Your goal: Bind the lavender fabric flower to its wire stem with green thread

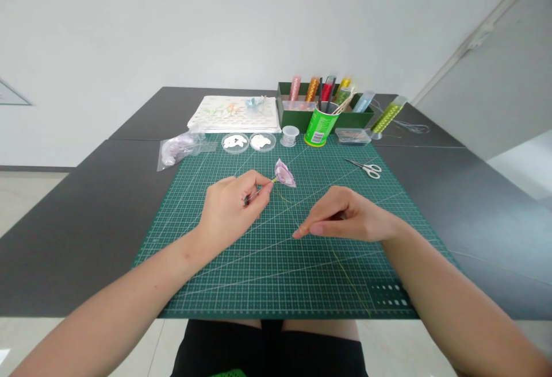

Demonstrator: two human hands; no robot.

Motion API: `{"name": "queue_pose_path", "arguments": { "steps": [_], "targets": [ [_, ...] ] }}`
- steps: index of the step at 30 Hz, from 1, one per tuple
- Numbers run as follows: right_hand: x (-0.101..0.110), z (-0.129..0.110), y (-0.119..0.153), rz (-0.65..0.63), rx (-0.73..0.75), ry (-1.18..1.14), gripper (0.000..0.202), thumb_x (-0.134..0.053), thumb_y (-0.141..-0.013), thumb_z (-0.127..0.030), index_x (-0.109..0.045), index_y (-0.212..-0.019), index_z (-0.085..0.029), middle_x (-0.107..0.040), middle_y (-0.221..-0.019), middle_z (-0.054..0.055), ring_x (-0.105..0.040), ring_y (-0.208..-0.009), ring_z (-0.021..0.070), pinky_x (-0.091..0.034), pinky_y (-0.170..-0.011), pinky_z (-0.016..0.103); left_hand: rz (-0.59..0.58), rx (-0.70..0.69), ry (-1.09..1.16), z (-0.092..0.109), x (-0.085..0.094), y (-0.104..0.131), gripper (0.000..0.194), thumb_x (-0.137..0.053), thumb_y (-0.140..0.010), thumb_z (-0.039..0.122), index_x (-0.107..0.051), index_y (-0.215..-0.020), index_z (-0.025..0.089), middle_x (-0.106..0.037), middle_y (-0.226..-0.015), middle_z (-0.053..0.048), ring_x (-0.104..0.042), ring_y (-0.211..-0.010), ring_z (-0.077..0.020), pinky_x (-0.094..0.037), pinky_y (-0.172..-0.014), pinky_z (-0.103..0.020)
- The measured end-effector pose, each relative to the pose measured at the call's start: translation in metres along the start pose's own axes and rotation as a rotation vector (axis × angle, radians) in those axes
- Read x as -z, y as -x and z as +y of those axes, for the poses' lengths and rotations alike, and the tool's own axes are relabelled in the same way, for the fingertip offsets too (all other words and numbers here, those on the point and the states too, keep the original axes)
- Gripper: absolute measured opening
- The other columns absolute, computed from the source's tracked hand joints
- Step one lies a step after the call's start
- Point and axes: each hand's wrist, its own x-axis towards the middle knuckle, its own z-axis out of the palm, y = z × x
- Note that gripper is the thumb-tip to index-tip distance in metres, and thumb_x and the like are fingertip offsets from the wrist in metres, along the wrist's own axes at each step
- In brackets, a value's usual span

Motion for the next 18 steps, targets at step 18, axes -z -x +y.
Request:
{"name": "queue_pose_path", "arguments": {
  "steps": [18],
  "targets": [
    [-0.008, -0.001, -0.003, 0.552, 0.025, 0.052, 0.033, -0.069, -0.092, -0.050, -0.086, -0.096, -0.022, -0.061, -0.050, 0.000, -0.033, -0.041, 0.0082, -0.024, -0.040, 0.026, -0.284, -0.261, 0.119, 0.010, -0.021, 0.015, 0.013, -0.062, -0.094, 0.020, -0.071, -0.086, 0.022, -0.054, -0.048, 0.009, -0.053, -0.045, -0.0100, -0.037, -0.054, -0.023]
  ]
}}
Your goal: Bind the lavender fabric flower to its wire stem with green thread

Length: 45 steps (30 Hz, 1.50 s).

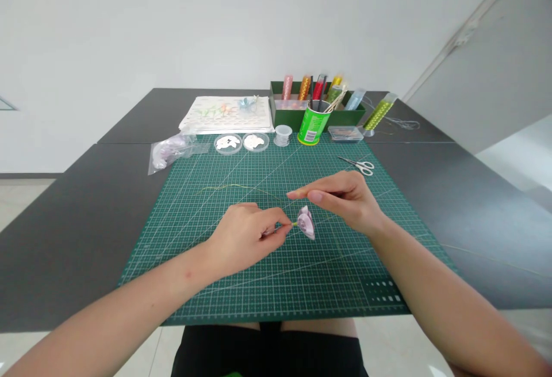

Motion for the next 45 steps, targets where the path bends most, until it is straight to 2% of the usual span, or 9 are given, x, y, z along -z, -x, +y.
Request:
{"name": "queue_pose_path", "arguments": {
  "steps": [4, 7, 10, 15, 21, 27, 33, 40, 45],
  "targets": [
    [-0.001, 0.007, -0.003, 0.018, -0.013, 0.005, 0.030, -0.069, -0.093, -0.048, -0.086, -0.099, -0.023, -0.076, -0.069, 0.004, -0.049, -0.049, 0.0103, -0.034, -0.044, 0.025, -0.001, -0.028, 0.012, 0.002, 0.000, 0.000, 0.015, -0.060, -0.096, 0.020, -0.070, -0.084, 0.022, -0.053, -0.047, 0.010, -0.054, -0.045, -0.0094, -0.039, -0.056, -0.023],
    [-0.001, 0.012, -0.005, 0.017, -0.012, -0.012, 0.024, -0.069, -0.093, -0.043, -0.086, -0.098, -0.026, -0.082, -0.086, 0.006, -0.067, -0.068, 0.0154, -0.048, -0.056, 0.026, -0.012, -0.022, 0.015, 0.003, 0.001, -0.001, 0.017, -0.059, -0.097, 0.022, -0.069, -0.082, 0.022, -0.054, -0.047, 0.010, -0.055, -0.046, -0.0093, -0.039, -0.056, -0.022],
    [-0.002, 0.016, -0.007, 0.002, -0.031, 0.005, 0.025, -0.068, -0.094, -0.042, -0.086, -0.099, -0.026, -0.082, -0.089, 0.006, -0.071, -0.077, 0.0178, -0.052, -0.063, 0.028, -0.016, -0.028, 0.034, 0.003, 0.002, -0.001, 0.018, -0.058, -0.098, 0.022, -0.068, -0.083, 0.022, -0.055, -0.048, 0.010, -0.055, -0.045, -0.0084, -0.041, -0.058, -0.022],
    [-0.001, 0.024, -0.009, -0.038, -0.076, 0.068, 0.034, -0.066, -0.095, -0.048, -0.085, -0.101, -0.021, -0.078, -0.079, 0.007, -0.065, -0.067, 0.0161, -0.046, -0.056, 0.026, 0.061, -0.085, 0.041, 0.004, 0.004, 0.000, 0.020, -0.057, -0.101, 0.023, -0.069, -0.085, 0.020, -0.053, -0.048, 0.011, -0.052, -0.043, -0.0065, -0.042, -0.059, -0.022],
    [0.000, 0.027, -0.012, -0.188, -0.146, -0.047, 0.044, -0.067, -0.091, -0.056, -0.085, -0.093, -0.016, -0.074, -0.074, 0.007, -0.057, -0.063, 0.0142, -0.039, -0.053, 0.024, 0.241, -0.148, -0.037, 0.003, 0.012, 0.000, 0.023, -0.055, -0.104, 0.026, -0.069, -0.087, 0.020, -0.060, -0.052, 0.010, -0.050, -0.043, -0.0062, -0.039, -0.054, -0.023],
    [0.002, 0.021, -0.012, -0.310, -0.166, -0.118, 0.045, -0.072, -0.088, -0.055, -0.081, -0.081, -0.011, -0.045, -0.056, -0.004, -0.029, -0.055, 0.0074, -0.023, -0.051, 0.025, 0.407, -0.153, -0.101, -0.001, 0.018, -0.001, 0.016, -0.060, -0.101, 0.021, -0.071, -0.089, 0.018, -0.060, -0.050, 0.010, -0.050, -0.043, -0.0070, -0.039, -0.053, -0.024],
    [-0.001, 0.014, -0.008, -0.414, -0.137, -0.255, 0.035, -0.069, -0.094, -0.044, -0.084, -0.091, -0.012, -0.029, -0.053, -0.008, -0.021, -0.051, 0.0068, -0.018, -0.048, 0.027, 0.513, -0.104, -0.143, -0.002, 0.013, 0.000, 0.013, -0.064, -0.099, 0.022, -0.072, -0.090, 0.018, -0.061, -0.049, 0.009, -0.053, -0.044, -0.0087, -0.041, -0.053, -0.025],
    [-0.003, 0.011, -0.005, -0.400, -0.081, -0.322, 0.026, -0.070, -0.095, -0.037, -0.084, -0.103, -0.017, -0.027, -0.050, -0.008, -0.023, -0.049, 0.0071, -0.019, -0.047, 0.026, 0.508, -0.031, -0.078, 0.002, 0.006, 0.004, 0.015, -0.064, -0.100, 0.022, -0.075, -0.106, 0.014, -0.068, -0.057, 0.005, -0.062, -0.050, -0.0081, -0.046, -0.052, -0.019],
    [-0.002, 0.017, -0.005, -0.394, -0.159, -0.364, 0.026, -0.070, -0.094, -0.039, -0.084, -0.101, -0.018, -0.030, -0.050, -0.008, -0.022, -0.049, 0.0071, -0.016, -0.047, 0.026, 0.397, 0.240, 0.298, 0.006, 0.010, -0.001, 0.013, -0.065, -0.096, 0.020, -0.077, -0.095, 0.017, -0.062, -0.046, 0.008, -0.057, -0.040, -0.0065, -0.044, -0.049, -0.017]
  ]
}}
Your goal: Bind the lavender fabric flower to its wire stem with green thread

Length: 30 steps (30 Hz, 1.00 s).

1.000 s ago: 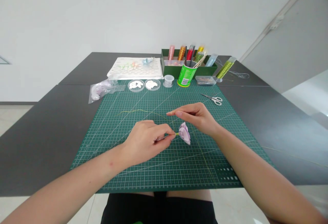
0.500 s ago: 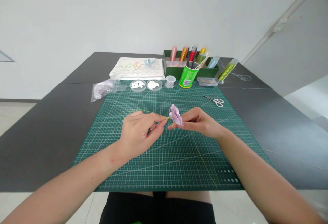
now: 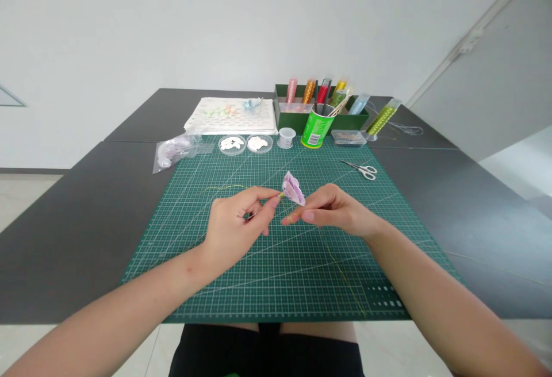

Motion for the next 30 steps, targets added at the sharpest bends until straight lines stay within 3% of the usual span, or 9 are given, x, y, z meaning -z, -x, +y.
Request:
{"name": "queue_pose_path", "arguments": {
  "steps": [3, 7, 11, 14, 18, 23, 26, 28, 30],
  "targets": [
    [0.007, 0.006, -0.002, 0.112, -0.037, -0.199, 0.030, -0.069, -0.093, -0.043, -0.083, -0.100, -0.017, -0.026, -0.049, -0.010, -0.019, -0.046, 0.0070, -0.015, -0.045, 0.025, -0.043, 0.222, 0.293, -0.005, 0.001, -0.008, 0.015, -0.065, -0.095, 0.025, -0.078, -0.090, 0.019, -0.057, -0.039, 0.009, -0.051, -0.034, -0.0060, -0.044, -0.047, -0.017],
    [0.020, 0.013, -0.009, 0.427, -0.115, -0.342, 0.029, -0.067, -0.088, -0.046, -0.075, -0.085, -0.018, -0.020, -0.050, -0.011, -0.013, -0.043, 0.0077, -0.015, -0.043, 0.025, -0.013, 0.304, 0.463, -0.016, 0.002, -0.013, 0.014, -0.069, -0.093, 0.030, -0.079, -0.090, 0.020, -0.057, -0.040, 0.008, -0.048, -0.034, -0.0053, -0.044, -0.050, -0.019],
    [0.027, 0.023, -0.015, 0.801, -0.129, -0.025, 0.032, -0.060, -0.090, -0.049, -0.061, -0.073, -0.021, -0.045, -0.060, -0.004, -0.039, -0.053, 0.0122, -0.035, -0.052, 0.027, -0.010, 0.322, 0.471, -0.018, 0.002, -0.013, 0.015, -0.071, -0.091, 0.033, -0.079, -0.090, 0.020, -0.056, -0.040, 0.008, -0.048, -0.036, -0.0061, -0.043, -0.050, -0.020],
    [0.022, 0.028, -0.017, 0.948, -0.024, 0.234, 0.015, -0.068, -0.087, -0.037, -0.065, -0.089, -0.023, -0.066, -0.095, 0.003, -0.059, -0.090, 0.0180, -0.048, -0.088, 0.034, -0.012, 0.328, 0.462, -0.015, 0.003, -0.013, 0.017, -0.072, -0.090, 0.034, -0.079, -0.089, 0.019, -0.056, -0.040, 0.008, -0.048, -0.036, -0.0065, -0.045, -0.052, -0.021],
    [0.001, 0.025, -0.016, 0.675, 0.118, 0.217, 0.026, -0.066, -0.091, -0.037, -0.069, -0.114, -0.026, -0.069, -0.126, 0.005, -0.060, -0.121, 0.0222, -0.041, -0.114, 0.045, -0.018, 0.305, 0.425, -0.012, 0.003, -0.014, 0.016, -0.070, -0.092, 0.032, -0.079, -0.089, 0.019, -0.056, -0.040, 0.008, -0.050, -0.036, -0.0068, -0.046, -0.052, -0.021],
    [-0.029, 0.022, -0.014, 0.214, 0.026, -0.192, 0.034, -0.060, -0.098, -0.041, -0.068, -0.127, -0.025, -0.076, -0.109, 0.007, -0.074, -0.096, 0.0188, -0.060, -0.090, 0.038, -0.018, 0.269, 0.343, -0.014, 0.003, -0.015, 0.015, -0.067, -0.093, 0.030, -0.078, -0.090, 0.019, -0.058, -0.042, 0.007, -0.050, -0.036, -0.0076, -0.041, -0.045, -0.019],
    [-0.042, 0.022, -0.010, 0.313, 0.106, 0.102, 0.024, -0.057, -0.101, -0.036, -0.072, -0.114, -0.022, -0.067, -0.068, -0.002, -0.056, -0.048, 0.0088, -0.046, -0.048, 0.022, 0.003, 0.269, 0.290, -0.016, 0.004, -0.016, 0.017, -0.067, -0.093, 0.031, -0.078, -0.091, 0.019, -0.058, -0.041, 0.007, -0.049, -0.036, -0.0079, -0.040, -0.044, -0.020],
    [-0.046, 0.021, -0.008, 0.433, 0.261, 0.466, 0.017, -0.059, -0.100, -0.026, -0.074, -0.103, -0.020, -0.061, -0.058, -0.004, -0.044, -0.041, 0.0066, -0.035, -0.042, 0.021, 0.009, 0.270, 0.267, -0.017, 0.005, -0.017, 0.019, -0.067, -0.093, 0.034, -0.078, -0.091, 0.019, -0.058, -0.041, 0.007, -0.049, -0.035, -0.0080, -0.040, -0.044, -0.020],
    [-0.047, 0.020, -0.005, 0.457, 0.450, 0.783, 0.015, -0.059, -0.098, -0.017, -0.074, -0.101, -0.018, -0.069, -0.064, -0.001, -0.051, -0.045, 0.0078, -0.037, -0.044, 0.022, 0.008, 0.268, 0.247, -0.017, 0.005, -0.017, 0.019, -0.067, -0.093, 0.034, -0.078, -0.091, 0.018, -0.058, -0.041, 0.007, -0.049, -0.035, -0.0082, -0.041, -0.044, -0.020]
  ]
}}
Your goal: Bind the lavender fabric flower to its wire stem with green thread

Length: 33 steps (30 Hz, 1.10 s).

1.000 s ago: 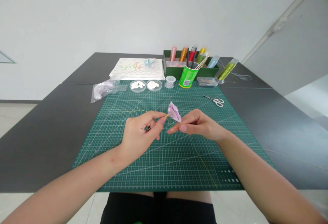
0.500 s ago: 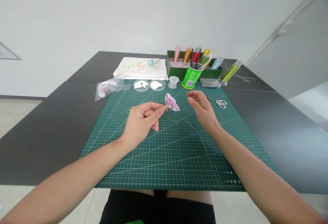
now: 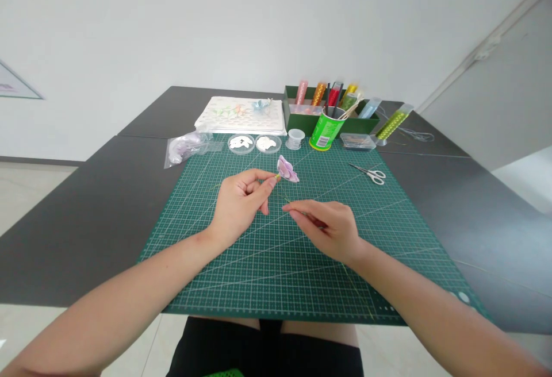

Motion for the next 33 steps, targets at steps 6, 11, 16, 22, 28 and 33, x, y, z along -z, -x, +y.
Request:
{"name": "queue_pose_path", "arguments": {
  "steps": [6, 11, 16, 22, 28, 33],
  "targets": [
    [0.013, -0.006, -0.002, -0.006, 0.308, 0.194, 0.018, -0.061, -0.096, -0.012, -0.075, -0.109, -0.014, -0.064, -0.056, -0.001, -0.052, -0.043, 0.0100, -0.037, -0.043, 0.025, -0.067, 0.017, -0.126, -0.002, -0.002, -0.001, 0.019, -0.063, -0.094, 0.030, -0.076, -0.090, 0.018, -0.059, -0.042, 0.007, -0.049, -0.037, -0.0084, -0.040, -0.047, -0.020],
    [0.031, -0.016, -0.009, 0.039, 0.179, 0.068, 0.022, -0.063, -0.095, -0.012, -0.079, -0.107, -0.021, -0.065, -0.057, -0.001, -0.049, -0.043, 0.0094, -0.036, -0.043, 0.024, -0.273, 0.047, -0.283, -0.007, -0.007, 0.001, 0.019, -0.060, -0.096, 0.029, -0.076, -0.091, 0.020, -0.061, -0.045, 0.007, -0.048, -0.038, -0.0094, -0.033, -0.043, -0.020],
    [0.041, -0.018, -0.010, 0.080, 0.023, -0.053, 0.020, -0.067, -0.094, -0.018, -0.083, -0.103, -0.025, -0.061, -0.053, -0.002, -0.043, -0.041, 0.0084, -0.034, -0.041, 0.024, -0.338, 0.054, -0.342, -0.006, -0.008, 0.004, 0.020, -0.058, -0.097, 0.029, -0.075, -0.091, 0.020, -0.062, -0.047, 0.007, -0.051, -0.041, -0.0096, -0.035, -0.045, -0.019],
    [0.042, -0.017, -0.011, 0.070, -0.130, -0.118, 0.018, -0.069, -0.093, -0.025, -0.086, -0.100, -0.025, -0.074, -0.064, 0.002, -0.046, -0.040, 0.0085, -0.035, -0.040, 0.024, -0.425, 0.059, -0.364, 0.000, -0.008, 0.005, 0.023, -0.060, -0.097, 0.032, -0.073, -0.082, 0.021, -0.062, -0.045, 0.008, -0.049, -0.037, -0.0090, -0.033, -0.044, -0.019],
    [0.040, -0.008, -0.016, 0.081, -0.334, -0.176, 0.017, -0.072, -0.091, -0.030, -0.086, -0.098, -0.024, -0.078, -0.070, 0.004, -0.060, -0.051, 0.0132, -0.041, -0.043, 0.025, -0.568, -0.031, -0.418, 0.009, -0.011, 0.016, 0.020, -0.060, -0.097, 0.026, -0.075, -0.085, 0.023, -0.063, -0.045, 0.009, -0.058, -0.040, -0.0095, -0.039, -0.048, -0.019],
    [0.037, 0.008, -0.020, 0.064, -0.390, -0.258, 0.016, -0.073, -0.089, -0.031, -0.086, -0.092, -0.024, -0.083, -0.090, 0.006, -0.071, -0.069, 0.0172, -0.052, -0.056, 0.027, -0.559, -0.173, -0.461, 0.012, -0.013, 0.022, 0.017, -0.062, -0.096, 0.021, -0.074, -0.084, 0.023, -0.066, -0.047, 0.010, -0.065, -0.047, -0.0112, -0.046, -0.060, -0.023]
  ]
}}
